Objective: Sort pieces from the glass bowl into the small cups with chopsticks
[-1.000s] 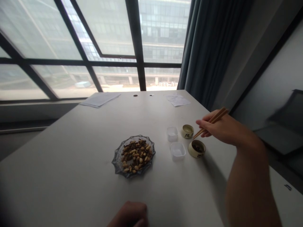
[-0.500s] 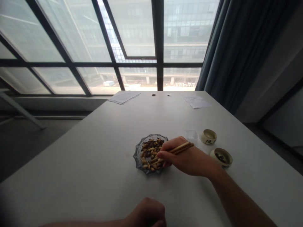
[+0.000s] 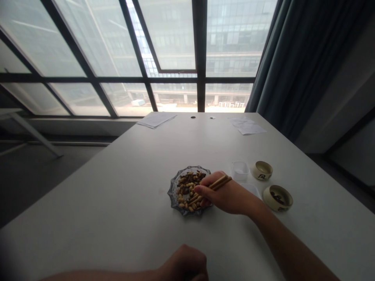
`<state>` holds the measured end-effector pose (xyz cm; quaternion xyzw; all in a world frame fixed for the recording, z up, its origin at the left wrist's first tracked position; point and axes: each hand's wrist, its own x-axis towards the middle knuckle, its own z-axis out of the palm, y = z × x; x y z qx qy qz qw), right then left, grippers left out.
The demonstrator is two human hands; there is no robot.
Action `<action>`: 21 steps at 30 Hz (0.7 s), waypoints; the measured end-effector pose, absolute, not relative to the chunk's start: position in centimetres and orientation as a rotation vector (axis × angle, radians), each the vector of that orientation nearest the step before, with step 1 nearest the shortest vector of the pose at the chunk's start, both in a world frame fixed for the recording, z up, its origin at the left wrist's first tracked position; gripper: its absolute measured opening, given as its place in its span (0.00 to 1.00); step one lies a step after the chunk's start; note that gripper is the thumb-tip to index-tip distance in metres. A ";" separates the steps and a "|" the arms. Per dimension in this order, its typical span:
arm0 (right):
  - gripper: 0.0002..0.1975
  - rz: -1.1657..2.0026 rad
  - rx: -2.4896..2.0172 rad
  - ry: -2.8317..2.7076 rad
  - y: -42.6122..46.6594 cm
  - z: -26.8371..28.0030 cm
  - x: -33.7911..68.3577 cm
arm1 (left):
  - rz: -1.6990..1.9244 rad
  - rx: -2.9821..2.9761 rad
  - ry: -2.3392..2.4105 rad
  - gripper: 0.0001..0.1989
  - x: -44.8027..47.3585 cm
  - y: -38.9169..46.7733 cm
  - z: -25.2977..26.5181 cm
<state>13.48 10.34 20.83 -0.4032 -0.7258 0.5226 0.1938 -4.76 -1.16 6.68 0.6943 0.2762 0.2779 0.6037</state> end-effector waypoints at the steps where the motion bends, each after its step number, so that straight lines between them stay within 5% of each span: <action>1: 0.17 1.459 -1.128 -2.035 10.3 20.8 13.5 | 0.641 1.612 0.636 0.25 -4.7 -1.1 6.6; 21: 0.22 1.312 -1.100 -2.065 10.3 20.1 13.3 | 0.602 1.612 0.635 0.31 -4.7 -0.8 6.1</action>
